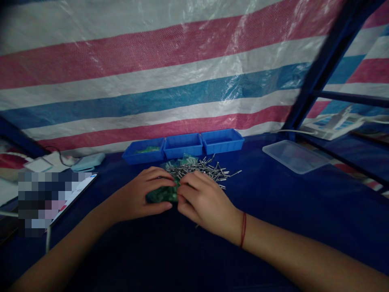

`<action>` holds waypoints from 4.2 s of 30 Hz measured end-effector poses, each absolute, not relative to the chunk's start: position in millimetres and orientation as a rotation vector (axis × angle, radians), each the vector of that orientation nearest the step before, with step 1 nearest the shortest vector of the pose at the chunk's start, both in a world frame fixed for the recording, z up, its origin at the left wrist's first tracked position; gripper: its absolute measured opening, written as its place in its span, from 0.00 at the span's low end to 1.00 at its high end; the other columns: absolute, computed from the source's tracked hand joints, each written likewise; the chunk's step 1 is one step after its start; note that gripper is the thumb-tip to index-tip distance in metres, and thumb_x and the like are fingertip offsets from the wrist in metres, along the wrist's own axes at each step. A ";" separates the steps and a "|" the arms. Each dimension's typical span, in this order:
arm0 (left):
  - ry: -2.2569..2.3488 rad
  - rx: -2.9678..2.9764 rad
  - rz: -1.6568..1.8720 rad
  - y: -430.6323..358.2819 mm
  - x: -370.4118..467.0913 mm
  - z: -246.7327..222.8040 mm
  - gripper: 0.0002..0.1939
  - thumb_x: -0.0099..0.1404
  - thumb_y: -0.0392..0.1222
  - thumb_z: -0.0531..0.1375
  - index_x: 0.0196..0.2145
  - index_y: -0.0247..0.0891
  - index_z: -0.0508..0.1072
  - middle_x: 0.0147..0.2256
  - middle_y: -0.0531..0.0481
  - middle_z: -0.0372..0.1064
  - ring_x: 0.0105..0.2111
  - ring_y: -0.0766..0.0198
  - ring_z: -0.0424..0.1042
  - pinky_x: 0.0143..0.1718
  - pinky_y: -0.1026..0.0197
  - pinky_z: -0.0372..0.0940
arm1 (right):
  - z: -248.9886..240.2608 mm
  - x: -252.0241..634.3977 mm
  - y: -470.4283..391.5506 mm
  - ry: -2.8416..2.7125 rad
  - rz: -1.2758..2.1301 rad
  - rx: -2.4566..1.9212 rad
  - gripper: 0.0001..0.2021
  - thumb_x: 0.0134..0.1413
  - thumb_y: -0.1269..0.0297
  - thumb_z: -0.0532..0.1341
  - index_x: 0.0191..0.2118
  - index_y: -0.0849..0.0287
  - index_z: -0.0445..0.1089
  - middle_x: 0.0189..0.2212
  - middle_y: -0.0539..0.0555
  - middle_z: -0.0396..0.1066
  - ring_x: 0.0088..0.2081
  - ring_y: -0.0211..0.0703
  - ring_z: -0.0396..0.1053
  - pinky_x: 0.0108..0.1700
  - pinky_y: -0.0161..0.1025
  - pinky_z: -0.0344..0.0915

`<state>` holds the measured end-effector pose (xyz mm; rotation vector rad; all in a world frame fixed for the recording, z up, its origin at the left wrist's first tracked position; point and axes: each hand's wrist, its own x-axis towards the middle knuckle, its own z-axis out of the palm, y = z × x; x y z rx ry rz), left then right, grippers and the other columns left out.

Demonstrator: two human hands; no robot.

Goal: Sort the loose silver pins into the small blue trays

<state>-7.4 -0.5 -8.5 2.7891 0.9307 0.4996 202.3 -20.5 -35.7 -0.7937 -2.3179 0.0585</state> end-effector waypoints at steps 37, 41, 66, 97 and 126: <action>1.204 1.864 1.337 -17.7 21.8 -23.1 0.03 0.60 0.39 0.59 0.31 0.38 0.68 0.30 0.51 0.70 0.31 0.62 0.71 0.34 0.60 0.65 | -25.2 209.3 -21.2 -1.815 0.808 -0.849 0.09 0.59 0.65 0.51 0.32 0.59 0.66 0.23 0.48 0.63 0.25 0.35 0.62 0.27 0.34 0.60; 0.894 2.531 1.415 -22.4 19.9 -26.1 0.08 0.61 0.29 0.57 0.34 0.42 0.68 0.46 0.49 0.63 0.48 0.59 0.64 0.48 0.53 0.60 | -33.4 201.5 -20.5 -1.660 1.410 -0.796 0.24 0.61 0.50 0.45 0.26 0.61 0.67 0.20 0.50 0.63 0.22 0.33 0.57 0.23 0.33 0.55; 2.131 1.853 1.347 89.8 -44.6 -9.3 0.20 0.58 0.44 0.58 0.46 0.36 0.61 0.45 0.36 0.67 0.49 0.46 0.65 0.47 0.43 0.59 | -26.6 202.7 -23.1 -1.950 0.911 -0.849 0.12 0.60 0.60 0.51 0.29 0.59 0.65 0.23 0.49 0.63 0.25 0.35 0.60 0.26 0.34 0.58; 0.957 1.482 0.926 0.8 46.3 -21.5 0.10 0.61 0.43 0.58 0.38 0.34 0.69 0.33 0.47 0.72 0.32 0.63 0.72 0.35 0.61 0.66 | -21.3 212.3 -5.7 -1.550 0.980 -0.953 0.09 0.56 0.60 0.56 0.32 0.59 0.69 0.26 0.49 0.69 0.27 0.35 0.65 0.30 0.34 0.62; 0.891 2.226 1.097 -5.2 34.2 -15.0 0.11 0.66 0.37 0.52 0.42 0.45 0.72 0.50 0.47 0.57 0.54 0.58 0.57 0.56 0.52 0.54 | -22.8 207.0 -11.2 -1.219 1.568 -1.034 0.21 0.52 0.45 0.55 0.26 0.61 0.67 0.22 0.50 0.64 0.21 0.33 0.59 0.20 0.32 0.52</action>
